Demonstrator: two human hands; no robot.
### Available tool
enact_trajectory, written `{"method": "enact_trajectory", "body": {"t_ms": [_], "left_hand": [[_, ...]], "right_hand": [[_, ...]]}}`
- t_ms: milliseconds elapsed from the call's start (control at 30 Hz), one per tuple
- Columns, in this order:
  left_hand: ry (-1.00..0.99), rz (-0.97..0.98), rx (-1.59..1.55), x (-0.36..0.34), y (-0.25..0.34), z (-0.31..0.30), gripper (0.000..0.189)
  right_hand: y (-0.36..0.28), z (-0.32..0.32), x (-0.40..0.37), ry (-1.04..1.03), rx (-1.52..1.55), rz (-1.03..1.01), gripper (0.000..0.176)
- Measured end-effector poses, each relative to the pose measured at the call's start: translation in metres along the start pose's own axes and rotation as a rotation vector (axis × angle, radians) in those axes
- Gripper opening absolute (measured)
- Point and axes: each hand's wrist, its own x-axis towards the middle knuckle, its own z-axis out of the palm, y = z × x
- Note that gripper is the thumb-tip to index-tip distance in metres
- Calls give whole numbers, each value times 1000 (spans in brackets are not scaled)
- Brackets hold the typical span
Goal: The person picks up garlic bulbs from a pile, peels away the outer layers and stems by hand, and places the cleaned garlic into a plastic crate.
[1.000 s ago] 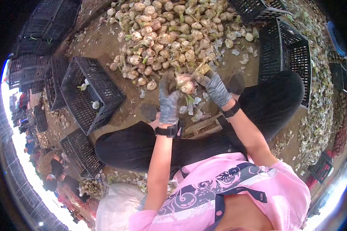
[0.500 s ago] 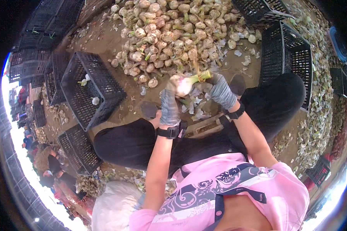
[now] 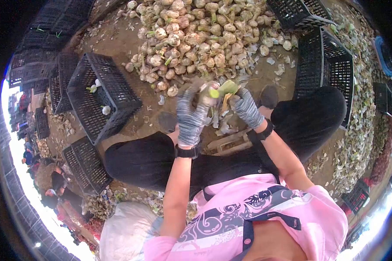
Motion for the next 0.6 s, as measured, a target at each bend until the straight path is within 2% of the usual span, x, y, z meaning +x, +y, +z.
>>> {"method": "enact_trajectory", "body": {"t_ms": [33, 100, 167, 200, 300, 333, 367, 400, 433, 500, 533, 567, 600], "left_hand": [[-122, 100, 181, 0, -1, -2, 36], [-145, 55, 195, 0, 14, 2, 38], [-214, 146, 366, 0, 22, 5, 30], [-170, -22, 219, -1, 12, 10, 25], [-120, -23, 306, 4, -2, -3, 23], [-163, -106, 248, 6, -5, -9, 23], [-164, -107, 249, 6, -4, -13, 23], [-207, -103, 166, 5, -3, -16, 21], [-251, -101, 84, 4, -2, -20, 20], [-300, -130, 32, 3, 3, -25, 24], [-345, -188, -71, 3, 7, -27, 27], [-386, -247, -176, 3, 11, -28, 30], [-388, -261, -278, 3, 10, -29, 35]], "right_hand": [[6, -1, 1, 0, 1, 4, 25], [3, 0, 4, 30, 26, -46, 30], [2, -3, 3, -4, 119, -11, 34], [9, -2, 3, -6, 105, -78, 35], [23, -1, 2, -1, 126, -178, 34], [26, -6, 4, 39, 342, -53, 31], [20, -7, 5, 78, 555, 73, 29], [2, -9, -1, 93, 735, 98, 22], [6, -12, 1, 97, 738, 100, 22], [5, -15, 9, -10, 948, 204, 17], [2, -17, 5, -25, 710, 134, 14], [11, -22, 8, -25, 711, 134, 14], [23, -30, 13, -47, 743, 227, 14]]}}
